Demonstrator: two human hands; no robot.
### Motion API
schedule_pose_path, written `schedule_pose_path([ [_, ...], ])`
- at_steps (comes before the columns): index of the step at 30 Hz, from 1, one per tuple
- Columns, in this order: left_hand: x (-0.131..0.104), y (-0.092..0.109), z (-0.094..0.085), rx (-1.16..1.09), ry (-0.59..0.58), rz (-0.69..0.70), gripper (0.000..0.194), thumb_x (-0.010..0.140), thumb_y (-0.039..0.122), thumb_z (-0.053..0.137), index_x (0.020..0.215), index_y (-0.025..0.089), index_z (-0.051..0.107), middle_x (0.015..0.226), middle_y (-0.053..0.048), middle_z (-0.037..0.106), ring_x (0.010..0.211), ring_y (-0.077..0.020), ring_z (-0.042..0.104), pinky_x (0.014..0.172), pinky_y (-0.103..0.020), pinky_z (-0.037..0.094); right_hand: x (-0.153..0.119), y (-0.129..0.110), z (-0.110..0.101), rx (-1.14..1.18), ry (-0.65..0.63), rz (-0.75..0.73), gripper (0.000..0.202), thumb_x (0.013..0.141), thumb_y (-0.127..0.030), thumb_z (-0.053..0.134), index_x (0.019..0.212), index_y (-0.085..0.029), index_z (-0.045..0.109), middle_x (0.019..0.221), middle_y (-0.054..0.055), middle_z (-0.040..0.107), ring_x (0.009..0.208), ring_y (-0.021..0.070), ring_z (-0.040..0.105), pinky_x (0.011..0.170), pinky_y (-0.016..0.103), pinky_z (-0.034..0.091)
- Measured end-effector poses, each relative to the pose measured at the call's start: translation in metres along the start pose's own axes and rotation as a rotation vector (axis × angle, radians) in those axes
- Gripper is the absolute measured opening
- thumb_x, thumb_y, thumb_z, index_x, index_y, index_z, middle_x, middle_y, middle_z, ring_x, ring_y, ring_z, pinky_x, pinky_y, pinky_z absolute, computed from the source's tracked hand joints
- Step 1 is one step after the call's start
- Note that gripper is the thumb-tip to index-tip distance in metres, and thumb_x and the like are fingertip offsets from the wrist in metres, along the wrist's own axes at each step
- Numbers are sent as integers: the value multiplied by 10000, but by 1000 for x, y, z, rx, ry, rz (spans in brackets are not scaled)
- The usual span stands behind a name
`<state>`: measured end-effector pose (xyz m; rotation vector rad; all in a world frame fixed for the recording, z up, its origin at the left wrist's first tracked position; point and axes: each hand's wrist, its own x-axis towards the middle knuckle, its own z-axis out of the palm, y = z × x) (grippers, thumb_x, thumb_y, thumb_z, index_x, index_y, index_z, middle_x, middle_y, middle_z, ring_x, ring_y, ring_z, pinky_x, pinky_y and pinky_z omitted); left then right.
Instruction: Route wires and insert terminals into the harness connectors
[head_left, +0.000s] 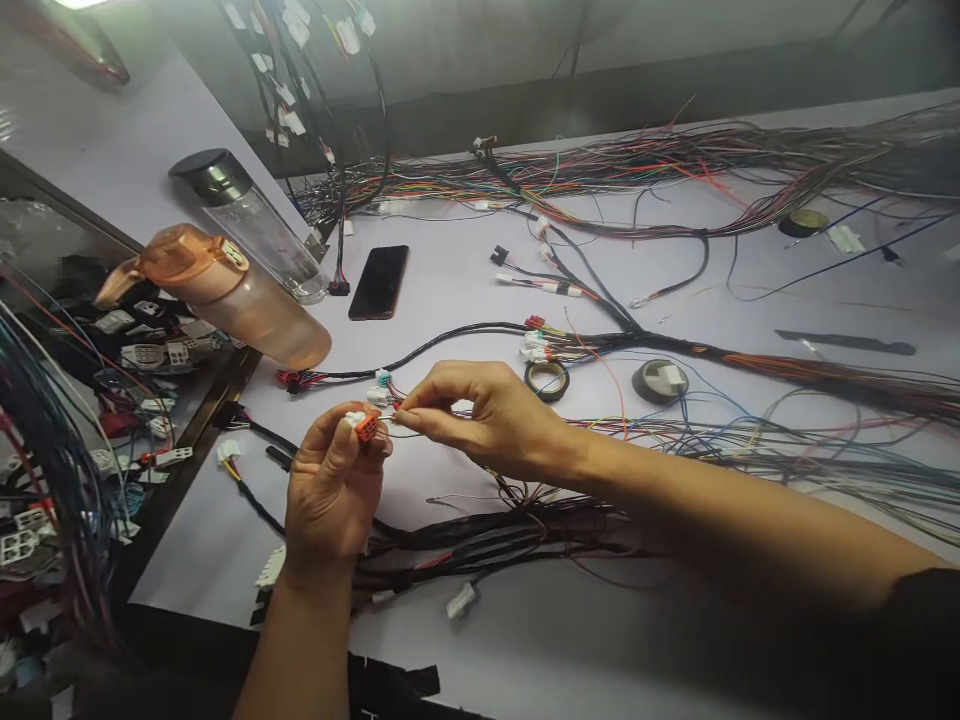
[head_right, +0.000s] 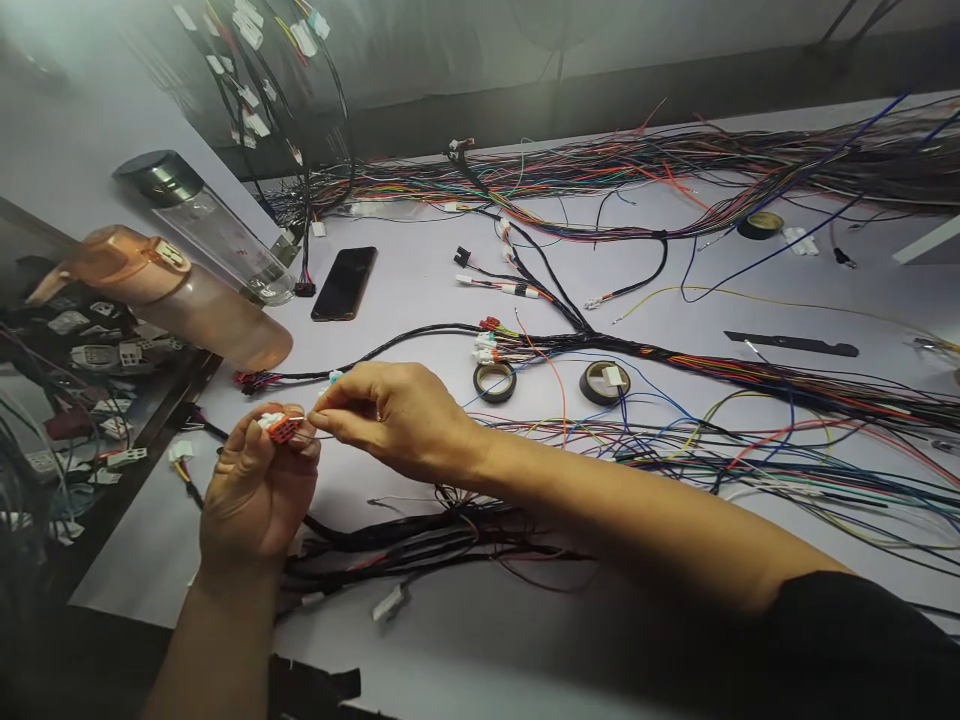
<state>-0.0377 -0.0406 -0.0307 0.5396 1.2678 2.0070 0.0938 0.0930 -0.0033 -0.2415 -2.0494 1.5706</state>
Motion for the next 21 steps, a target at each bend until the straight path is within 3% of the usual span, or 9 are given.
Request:
schedule_pose_path([
  [6, 1, -3, 2, -11, -49, -31, 199, 711, 328, 784, 869, 229, 713, 862, -4, 689, 855, -144, 655, 809, -261, 563, 4, 6, -9, -78, -158, 206, 160, 892, -208, 595, 891, -110, 723, 743, 8, 665, 665, 85, 547, 626, 212, 400],
  [11, 1, -4, 4, 4, -100, -22, 177, 752, 316, 749, 895, 219, 705, 917, -18, 694, 985, -210, 651, 914, -359, 537, 6, 3, -14, -177, -223, 209, 201, 914, -240, 573, 912, -119, 733, 762, 22, 673, 694, 101, 555, 658, 224, 416],
  [13, 2, -6, 4, 13, -83, -10, 187, 749, 289, 753, 906, 203, 702, 922, -22, 692, 948, -193, 660, 898, -337, 541, 3, -7, -17, -248, -161, 182, 198, 914, -239, 571, 897, -120, 729, 794, 30, 679, 728, 111, 572, 694, 236, 432],
  [17, 6, -8, 3, 14, -6, 12, 216, 722, 285, 777, 896, 183, 699, 893, -21, 691, 894, -170, 673, 849, -274, 546, -21, -34, -19, -308, 94, 34, 215, 937, -250, 529, 918, -132, 708, 885, 25, 685, 810, 110, 601, 754, 235, 458],
  [21, 7, -9, 2, -12, -6, 21, 247, 694, 286, 798, 890, 170, 703, 861, -22, 692, 880, -178, 677, 853, -291, 545, -55, -37, -1, -319, 41, -50, 217, 950, -215, 489, 1026, -126, 672, 984, 55, 692, 875, 130, 634, 799, 256, 496],
])
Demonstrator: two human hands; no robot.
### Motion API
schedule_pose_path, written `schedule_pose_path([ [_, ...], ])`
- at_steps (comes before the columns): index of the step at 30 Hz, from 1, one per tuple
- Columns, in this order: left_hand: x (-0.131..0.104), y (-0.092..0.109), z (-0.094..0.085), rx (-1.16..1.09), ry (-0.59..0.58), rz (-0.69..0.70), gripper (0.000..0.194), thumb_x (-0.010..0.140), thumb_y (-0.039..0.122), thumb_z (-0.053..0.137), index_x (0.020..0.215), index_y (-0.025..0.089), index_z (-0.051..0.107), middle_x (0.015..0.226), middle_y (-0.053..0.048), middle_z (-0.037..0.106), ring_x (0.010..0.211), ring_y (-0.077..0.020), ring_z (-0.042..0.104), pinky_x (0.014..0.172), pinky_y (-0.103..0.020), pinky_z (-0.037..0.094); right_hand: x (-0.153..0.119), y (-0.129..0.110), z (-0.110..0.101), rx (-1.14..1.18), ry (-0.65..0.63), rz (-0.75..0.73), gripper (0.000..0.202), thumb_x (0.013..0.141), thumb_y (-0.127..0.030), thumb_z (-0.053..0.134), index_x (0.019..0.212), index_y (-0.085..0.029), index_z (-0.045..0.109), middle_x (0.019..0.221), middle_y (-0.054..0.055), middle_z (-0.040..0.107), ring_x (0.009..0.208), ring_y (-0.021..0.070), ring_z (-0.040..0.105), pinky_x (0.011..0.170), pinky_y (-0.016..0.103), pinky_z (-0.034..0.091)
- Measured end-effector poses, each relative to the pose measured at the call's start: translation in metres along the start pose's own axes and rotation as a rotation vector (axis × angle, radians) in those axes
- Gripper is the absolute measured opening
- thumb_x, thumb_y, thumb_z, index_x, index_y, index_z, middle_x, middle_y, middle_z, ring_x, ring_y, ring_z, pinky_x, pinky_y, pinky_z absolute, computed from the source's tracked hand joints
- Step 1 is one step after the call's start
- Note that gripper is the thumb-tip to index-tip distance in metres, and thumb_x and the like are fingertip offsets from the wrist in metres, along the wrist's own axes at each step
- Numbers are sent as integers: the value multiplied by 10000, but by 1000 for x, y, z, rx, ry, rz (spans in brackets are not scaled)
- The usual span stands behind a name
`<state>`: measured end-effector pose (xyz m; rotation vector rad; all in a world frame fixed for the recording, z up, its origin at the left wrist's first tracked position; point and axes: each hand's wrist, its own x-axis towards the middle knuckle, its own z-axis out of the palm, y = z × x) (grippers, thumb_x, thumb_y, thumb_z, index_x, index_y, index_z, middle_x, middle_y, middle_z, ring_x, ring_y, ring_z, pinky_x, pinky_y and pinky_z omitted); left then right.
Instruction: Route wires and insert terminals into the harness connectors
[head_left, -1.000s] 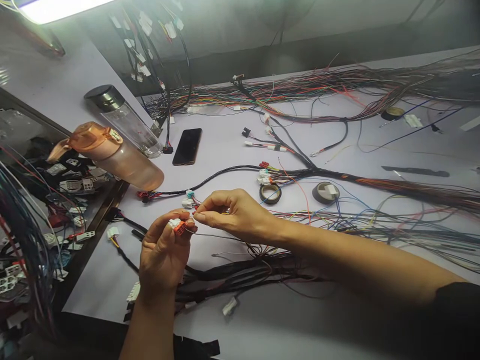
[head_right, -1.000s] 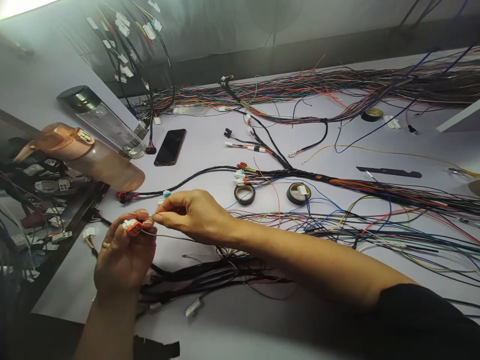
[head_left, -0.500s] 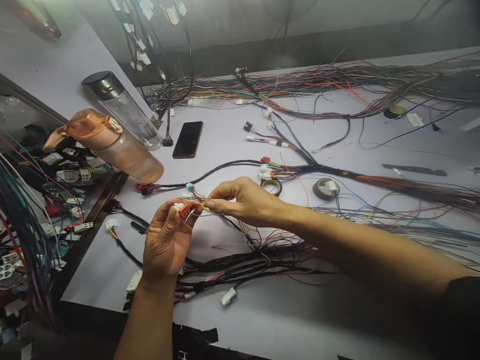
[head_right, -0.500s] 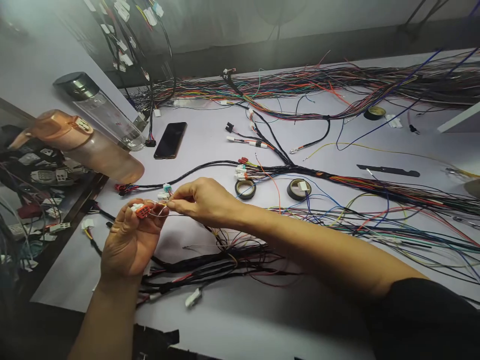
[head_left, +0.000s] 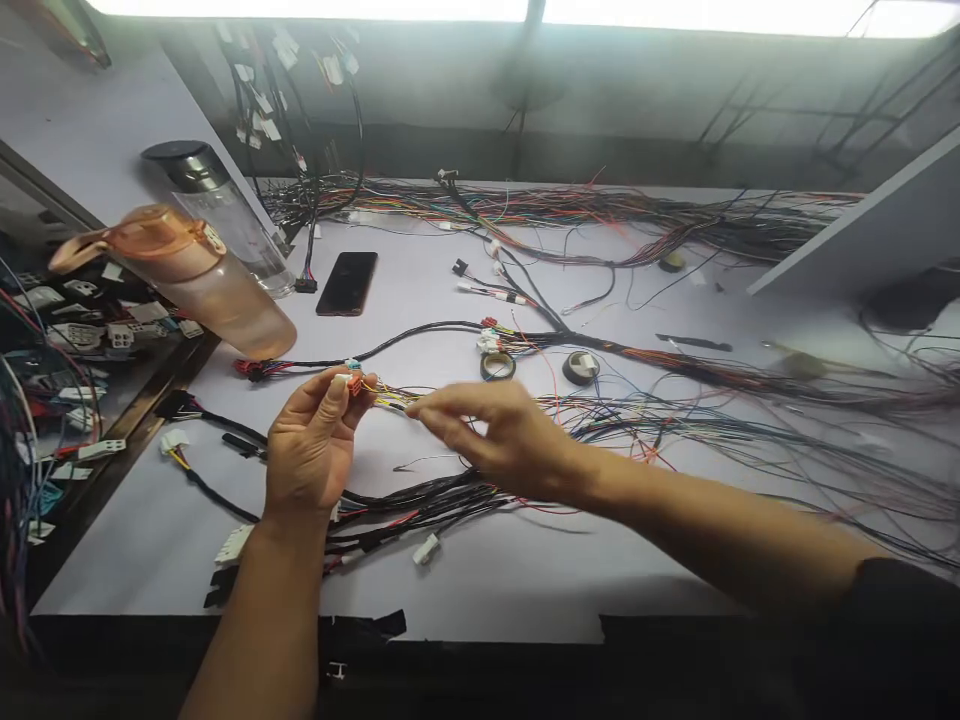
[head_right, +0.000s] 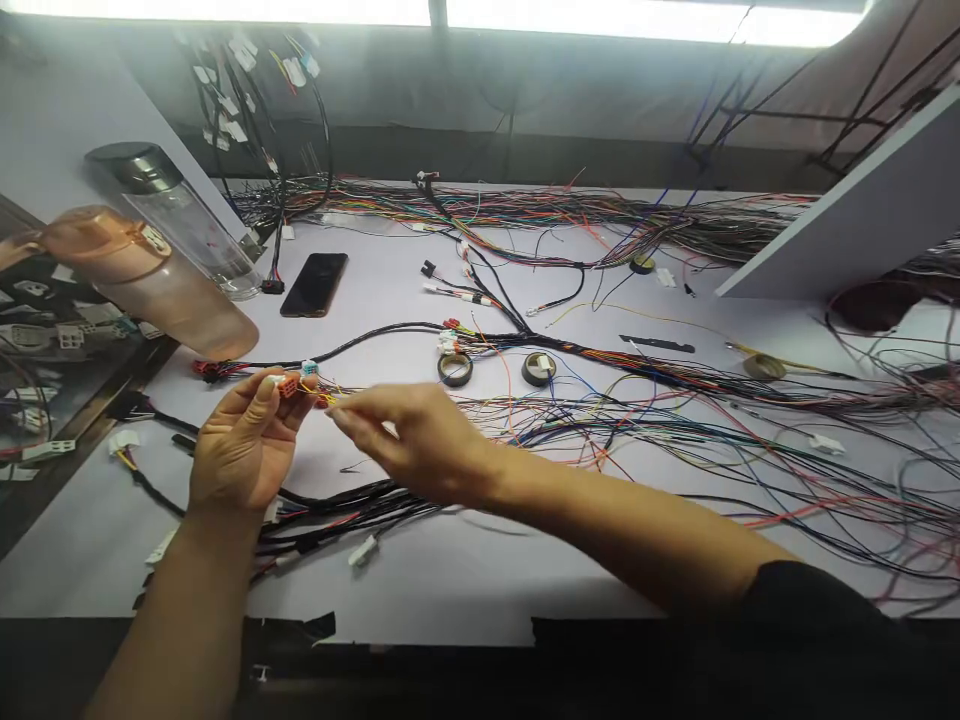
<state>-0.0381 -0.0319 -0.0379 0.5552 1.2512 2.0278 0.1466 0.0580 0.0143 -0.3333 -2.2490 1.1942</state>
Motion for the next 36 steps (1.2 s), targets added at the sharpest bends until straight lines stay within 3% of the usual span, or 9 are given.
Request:
schedule_pose_path([
  [4, -2, 1, 1, -35, -9, -17, 258, 678, 273, 809, 891, 172, 705, 872, -23, 696, 860, -169, 678, 828, -282, 551, -2, 13, 27, -180, -6, 15, 239, 943, -152, 483, 1126, -110, 631, 1131, 120, 649, 1040, 189, 604, 901, 326, 470],
  [10, -4, 5, 3, -77, -46, -21, 256, 687, 267, 804, 897, 171, 692, 891, -23, 697, 856, -137, 665, 889, -298, 536, 27, 16, 50, -52, 106, 183, 184, 922, -256, 590, 1072, -158, 630, 938, 39, 692, 744, 105, 614, 711, 224, 447],
  [14, -4, 4, 1, -78, -80, -50, 235, 711, 273, 787, 906, 186, 690, 912, -15, 691, 886, -155, 659, 888, -337, 543, 27, 25, 58, -66, 208, 155, 154, 897, -279, 621, 956, -136, 622, 823, 17, 663, 655, 87, 556, 641, 211, 406],
  [19, -3, 1, -2, -80, -53, -95, 227, 703, 275, 794, 896, 199, 700, 899, -3, 694, 890, -135, 645, 867, -275, 531, 21, 37, 54, -164, 190, 28, 125, 914, -227, 600, 891, -132, 678, 818, 37, 644, 741, 107, 558, 707, 218, 408],
  [25, -2, 1, 2, -112, -27, -126, 266, 653, 294, 830, 874, 210, 710, 853, 14, 707, 782, -90, 637, 806, -210, 528, 14, 25, 44, -88, 193, -81, 125, 916, -186, 574, 895, -114, 674, 822, 47, 629, 748, 108, 562, 715, 206, 433],
  [36, -3, -1, 2, -108, -48, -167, 271, 665, 245, 821, 916, 217, 721, 907, 16, 724, 841, -103, 660, 797, -198, 553, 11, 27, 41, -79, 245, -107, 160, 929, -230, 572, 893, -117, 679, 819, 43, 627, 718, 94, 560, 685, 193, 444],
])
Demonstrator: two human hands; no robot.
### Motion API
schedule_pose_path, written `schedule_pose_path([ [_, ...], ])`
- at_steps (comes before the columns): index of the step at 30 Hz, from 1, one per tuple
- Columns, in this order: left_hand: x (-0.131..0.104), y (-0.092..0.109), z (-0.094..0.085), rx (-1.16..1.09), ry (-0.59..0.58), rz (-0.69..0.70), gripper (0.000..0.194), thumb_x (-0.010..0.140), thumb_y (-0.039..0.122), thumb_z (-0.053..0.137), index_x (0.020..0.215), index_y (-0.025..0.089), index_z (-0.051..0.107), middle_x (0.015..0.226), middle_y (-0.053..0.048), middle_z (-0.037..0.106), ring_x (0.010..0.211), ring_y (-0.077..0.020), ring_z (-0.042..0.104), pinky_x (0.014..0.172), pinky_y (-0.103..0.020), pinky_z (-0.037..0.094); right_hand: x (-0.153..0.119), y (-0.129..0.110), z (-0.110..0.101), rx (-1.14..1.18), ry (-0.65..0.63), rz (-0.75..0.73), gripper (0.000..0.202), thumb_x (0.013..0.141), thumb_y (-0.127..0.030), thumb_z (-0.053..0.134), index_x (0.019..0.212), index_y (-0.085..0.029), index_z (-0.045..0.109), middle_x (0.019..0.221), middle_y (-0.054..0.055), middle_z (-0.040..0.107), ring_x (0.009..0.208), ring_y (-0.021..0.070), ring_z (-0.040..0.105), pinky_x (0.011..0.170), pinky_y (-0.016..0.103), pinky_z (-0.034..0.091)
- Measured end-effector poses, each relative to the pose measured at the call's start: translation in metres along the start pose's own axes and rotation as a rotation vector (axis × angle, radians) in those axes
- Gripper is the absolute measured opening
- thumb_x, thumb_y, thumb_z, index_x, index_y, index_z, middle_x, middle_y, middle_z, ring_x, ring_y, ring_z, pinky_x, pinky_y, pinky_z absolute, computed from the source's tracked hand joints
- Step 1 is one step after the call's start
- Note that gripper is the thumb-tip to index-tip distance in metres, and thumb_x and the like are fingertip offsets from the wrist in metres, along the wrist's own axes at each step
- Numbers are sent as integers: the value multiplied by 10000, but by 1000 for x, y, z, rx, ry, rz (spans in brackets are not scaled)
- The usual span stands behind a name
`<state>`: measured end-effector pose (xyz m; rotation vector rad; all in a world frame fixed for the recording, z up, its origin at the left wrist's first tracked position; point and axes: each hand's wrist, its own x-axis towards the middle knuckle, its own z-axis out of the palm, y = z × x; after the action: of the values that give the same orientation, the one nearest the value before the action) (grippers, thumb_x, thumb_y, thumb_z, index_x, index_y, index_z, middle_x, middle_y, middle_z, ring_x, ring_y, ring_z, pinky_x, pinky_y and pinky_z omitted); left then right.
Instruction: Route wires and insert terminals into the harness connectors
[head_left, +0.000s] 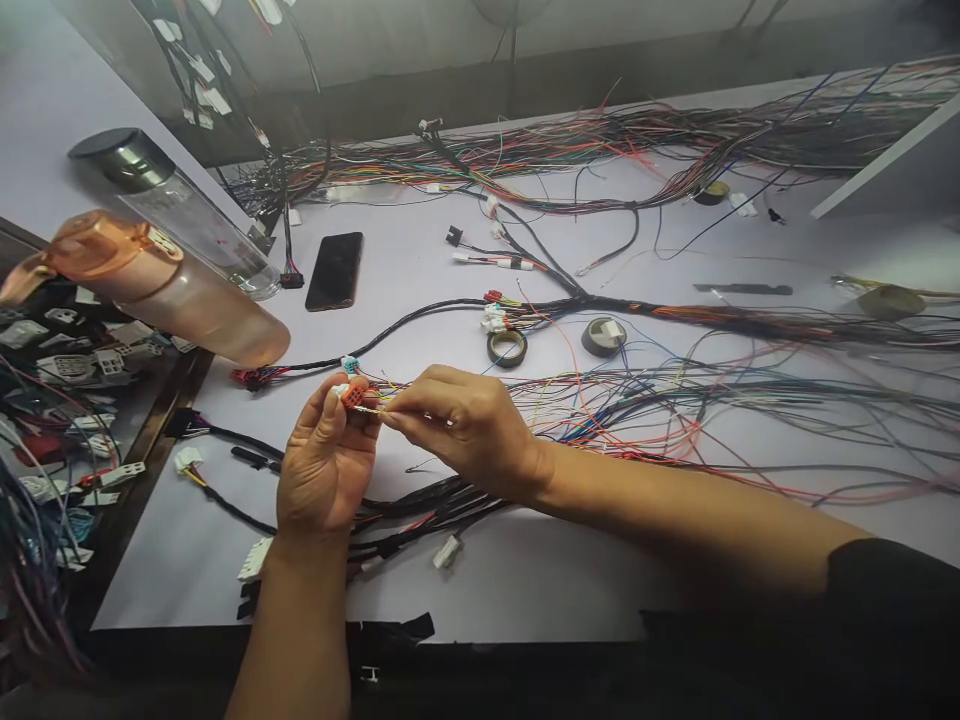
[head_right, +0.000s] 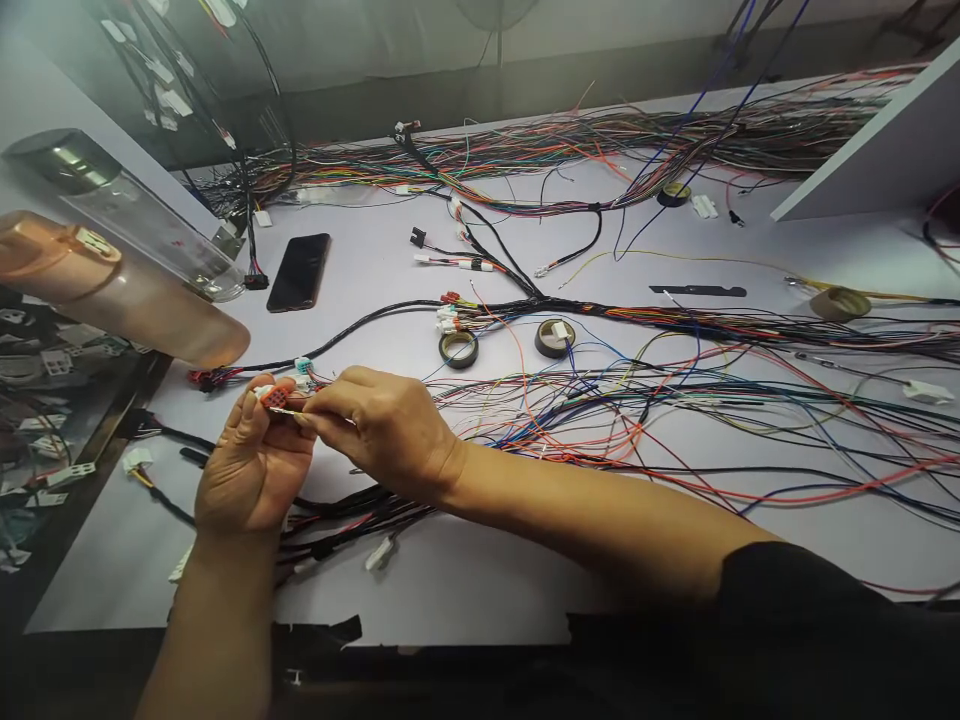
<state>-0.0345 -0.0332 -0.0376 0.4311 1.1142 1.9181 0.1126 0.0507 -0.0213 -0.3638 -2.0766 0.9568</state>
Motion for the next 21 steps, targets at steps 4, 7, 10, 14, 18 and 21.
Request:
schedule_pose_path([
  [4, 0, 0, -1, -8, -22, -1, 273, 664, 218, 819, 920, 216, 723, 925, 19, 726, 825, -94, 663, 792, -182, 555, -1, 1, 2, -14, 45, -32, 171, 923, -239, 584, 902, -111, 697, 804, 37, 626, 686, 88, 556, 647, 190, 442],
  [7, -1, 0, -1, 17, -55, 7, 276, 682, 219, 806, 944, 228, 723, 964, 19, 723, 831, -95, 664, 795, -179, 555, -2, 1, 2, -20, 57, -33, 169, 918, -244, 596, 899, -117, 706, 784, 30, 621, 666, 84, 552, 627, 188, 438],
  [10, -2, 1, -1, 48, -80, 35, 274, 701, 226, 793, 965, 240, 721, 1001, 18, 717, 859, -99, 663, 818, -186, 551, -2, 2, 1, -21, 59, -15, 178, 923, -268, 592, 899, -134, 706, 795, 28, 628, 671, 84, 557, 625, 186, 437],
  [14, -3, 1, -1, 102, -107, 107, 253, 718, 234, 780, 964, 246, 723, 1023, 16, 710, 889, -106, 659, 856, -199, 542, -3, 3, 0, -33, 44, 9, 170, 923, -260, 584, 892, -141, 701, 817, 32, 636, 694, 88, 569, 648, 188, 444],
  [18, -2, 1, -2, 129, -134, 131, 239, 726, 234, 774, 960, 254, 725, 996, 15, 713, 901, -107, 659, 870, -202, 534, -4, 4, 0, -26, 53, -2, 149, 916, -234, 584, 884, -143, 697, 819, 26, 635, 686, 81, 567, 643, 182, 443],
  [21, -2, 1, -3, 137, -127, 124, 228, 725, 256, 777, 947, 257, 727, 970, 11, 715, 879, -105, 662, 859, -204, 537, -4, 5, 0, -30, 50, -10, 153, 917, -234, 580, 874, -144, 697, 813, 24, 633, 684, 82, 567, 637, 184, 442],
])
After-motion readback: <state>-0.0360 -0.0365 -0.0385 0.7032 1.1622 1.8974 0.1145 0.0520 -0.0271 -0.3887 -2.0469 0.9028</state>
